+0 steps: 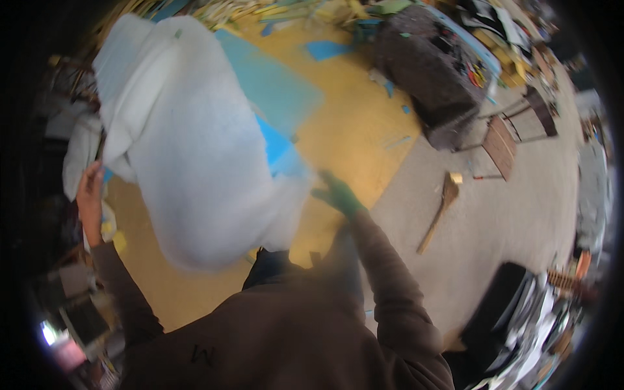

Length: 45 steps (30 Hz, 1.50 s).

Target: The person places a large white fiberglass mat onto a wooden frame, smoothing it by hand. They then pick up a smaller piece of fiberglass and place it on the same frame.

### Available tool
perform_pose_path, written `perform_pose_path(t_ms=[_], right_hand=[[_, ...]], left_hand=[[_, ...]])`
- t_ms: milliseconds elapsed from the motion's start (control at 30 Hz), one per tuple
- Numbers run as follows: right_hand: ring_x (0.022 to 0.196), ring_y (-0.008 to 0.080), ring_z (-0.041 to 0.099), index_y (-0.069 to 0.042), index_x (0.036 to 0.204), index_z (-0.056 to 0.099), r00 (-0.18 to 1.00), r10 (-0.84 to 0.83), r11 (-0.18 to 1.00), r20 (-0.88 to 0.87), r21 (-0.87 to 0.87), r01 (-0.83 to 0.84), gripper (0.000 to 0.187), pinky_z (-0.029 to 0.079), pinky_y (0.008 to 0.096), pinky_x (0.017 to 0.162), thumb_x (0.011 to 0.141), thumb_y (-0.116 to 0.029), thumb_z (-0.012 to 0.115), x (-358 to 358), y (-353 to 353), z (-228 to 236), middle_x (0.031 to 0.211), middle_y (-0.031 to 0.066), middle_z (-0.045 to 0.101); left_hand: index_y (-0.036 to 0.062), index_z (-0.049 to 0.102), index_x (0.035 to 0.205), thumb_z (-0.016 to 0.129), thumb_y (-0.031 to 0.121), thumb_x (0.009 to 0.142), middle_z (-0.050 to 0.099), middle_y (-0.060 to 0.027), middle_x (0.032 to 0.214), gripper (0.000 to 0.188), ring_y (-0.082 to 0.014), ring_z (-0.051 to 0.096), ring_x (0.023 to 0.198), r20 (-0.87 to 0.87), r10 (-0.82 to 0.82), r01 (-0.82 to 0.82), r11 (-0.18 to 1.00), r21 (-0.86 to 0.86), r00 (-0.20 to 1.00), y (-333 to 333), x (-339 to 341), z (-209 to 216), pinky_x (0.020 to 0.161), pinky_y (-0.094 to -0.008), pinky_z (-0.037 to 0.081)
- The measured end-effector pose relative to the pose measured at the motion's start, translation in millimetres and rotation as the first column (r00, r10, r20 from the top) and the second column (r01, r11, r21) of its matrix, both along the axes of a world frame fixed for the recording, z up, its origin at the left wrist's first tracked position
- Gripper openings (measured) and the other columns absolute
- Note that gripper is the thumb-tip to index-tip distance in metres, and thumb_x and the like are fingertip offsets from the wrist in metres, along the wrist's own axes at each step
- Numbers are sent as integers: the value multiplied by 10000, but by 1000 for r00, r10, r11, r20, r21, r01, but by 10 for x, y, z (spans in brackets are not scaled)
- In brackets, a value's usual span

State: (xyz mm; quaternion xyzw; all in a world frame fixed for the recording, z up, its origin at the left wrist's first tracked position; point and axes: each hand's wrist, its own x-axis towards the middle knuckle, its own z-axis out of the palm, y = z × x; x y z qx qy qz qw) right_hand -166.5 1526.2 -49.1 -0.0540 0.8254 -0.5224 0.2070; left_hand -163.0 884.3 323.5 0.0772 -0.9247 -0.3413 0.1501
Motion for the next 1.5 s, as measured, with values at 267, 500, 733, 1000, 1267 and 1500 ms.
perform_pose_path(t_ms=[267,500,733,1000,1267,1500], right_hand=[[1325,305,637,-124,1592,511,933,342,939,115,-5,-343,850,533,424,1087,876,-356,907,-609,203,-110,1546,137,625],[1130,300,717,-85,1580,512,870,482,872,-102,154,-465,895,608,405,874,840,-365,931,-526,-125,-361,1488,182,646],[1113,278,752,19,1355,680,873,477,855,101,175,-488,654,579,381,937,889,-393,883,-478,-540,-186,1222,167,782],[909,194,721,38,1095,795,809,479,849,341,56,-526,343,550,360,842,967,-279,773,-367,148,-210,928,111,776],[907,126,727,21,1155,829,769,635,770,71,19,-637,226,543,308,848,1012,-143,766,-664,373,-71,1005,49,804],[1269,154,609,23,1514,581,715,649,627,260,351,-696,752,495,341,1060,914,-280,916,-694,121,-415,1369,88,697]], left_hand=[[47,727,1257,677,49,1053,737,-29,1178,210,-115,682,1093,328,465,-560,766,315,822,1523,3240,-1499,928,-283,555],[42,746,1248,755,191,1002,786,-56,1126,287,-144,732,990,583,377,-642,681,353,720,2937,3814,-2997,830,-306,575],[-18,720,1267,747,247,1014,778,-157,1210,368,-250,731,1160,493,284,-446,860,247,822,3258,3376,-3783,1017,-386,560],[-21,686,1325,781,258,988,764,-185,1278,448,-271,722,1231,384,321,-451,832,322,866,3573,3530,-4670,1070,-399,553],[-19,390,1621,946,345,848,602,-203,1530,1020,-339,573,1429,242,643,-687,674,273,727,3487,2794,-4932,1238,-456,394],[16,668,1326,891,256,897,731,-35,1065,541,-182,649,1152,483,455,-643,315,699,748,3435,2478,-4704,1116,-405,458]])
